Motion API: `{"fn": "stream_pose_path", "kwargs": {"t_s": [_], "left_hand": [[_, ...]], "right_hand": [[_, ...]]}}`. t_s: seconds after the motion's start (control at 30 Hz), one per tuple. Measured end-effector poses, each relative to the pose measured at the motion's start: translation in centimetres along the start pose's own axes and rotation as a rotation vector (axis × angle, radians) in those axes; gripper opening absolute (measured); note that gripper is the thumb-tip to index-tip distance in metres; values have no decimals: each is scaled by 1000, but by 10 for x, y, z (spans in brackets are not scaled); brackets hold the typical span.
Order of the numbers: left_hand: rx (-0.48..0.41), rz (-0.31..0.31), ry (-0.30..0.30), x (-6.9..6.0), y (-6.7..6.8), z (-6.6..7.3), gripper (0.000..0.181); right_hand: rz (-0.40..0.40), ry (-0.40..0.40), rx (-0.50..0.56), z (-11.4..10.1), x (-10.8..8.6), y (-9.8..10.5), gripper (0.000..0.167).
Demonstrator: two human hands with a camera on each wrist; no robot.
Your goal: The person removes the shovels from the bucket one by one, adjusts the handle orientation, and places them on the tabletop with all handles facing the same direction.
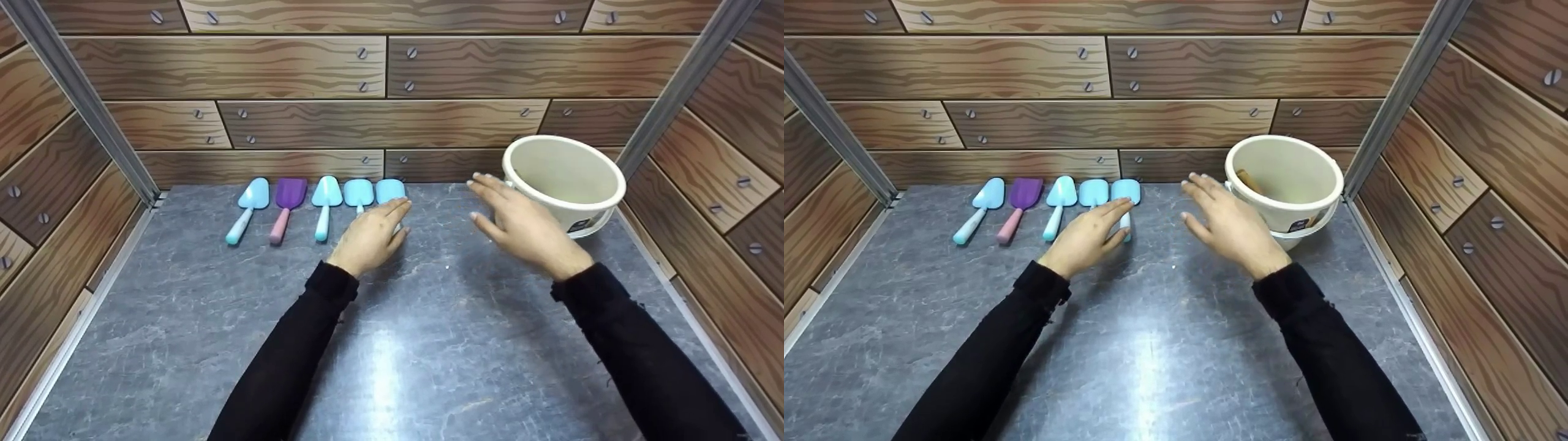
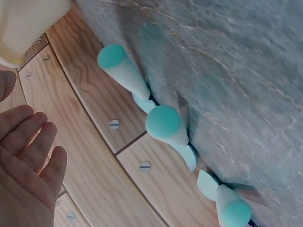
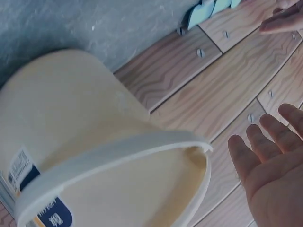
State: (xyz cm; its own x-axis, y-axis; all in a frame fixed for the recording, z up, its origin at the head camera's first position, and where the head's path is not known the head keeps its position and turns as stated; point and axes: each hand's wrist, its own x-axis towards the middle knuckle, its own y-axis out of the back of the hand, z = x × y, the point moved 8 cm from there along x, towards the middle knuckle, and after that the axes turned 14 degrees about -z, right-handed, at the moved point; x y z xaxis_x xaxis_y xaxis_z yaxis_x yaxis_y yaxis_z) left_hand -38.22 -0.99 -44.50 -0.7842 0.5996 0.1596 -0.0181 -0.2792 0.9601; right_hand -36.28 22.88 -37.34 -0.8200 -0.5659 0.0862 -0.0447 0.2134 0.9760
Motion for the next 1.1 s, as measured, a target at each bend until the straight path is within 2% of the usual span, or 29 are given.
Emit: {"fn": "stream_pose_path", "kwargs": {"t_s": [0.2,0.43,0.77,1.1], "left_hand": [[8,16,-15,-7,2,8,60],[25,14,-32,-13,3,17,62],[47,27,-69,-20,1,31,66],[74,25,-88,-25,-1,42,69]], "right_hand": [[18,-30,0,9,1,19,64],[-14,-100,-7,23,2,37,64],[-25,-155,41,50,6,50,64],[-112,-207,63,76,17,57,62]]}}
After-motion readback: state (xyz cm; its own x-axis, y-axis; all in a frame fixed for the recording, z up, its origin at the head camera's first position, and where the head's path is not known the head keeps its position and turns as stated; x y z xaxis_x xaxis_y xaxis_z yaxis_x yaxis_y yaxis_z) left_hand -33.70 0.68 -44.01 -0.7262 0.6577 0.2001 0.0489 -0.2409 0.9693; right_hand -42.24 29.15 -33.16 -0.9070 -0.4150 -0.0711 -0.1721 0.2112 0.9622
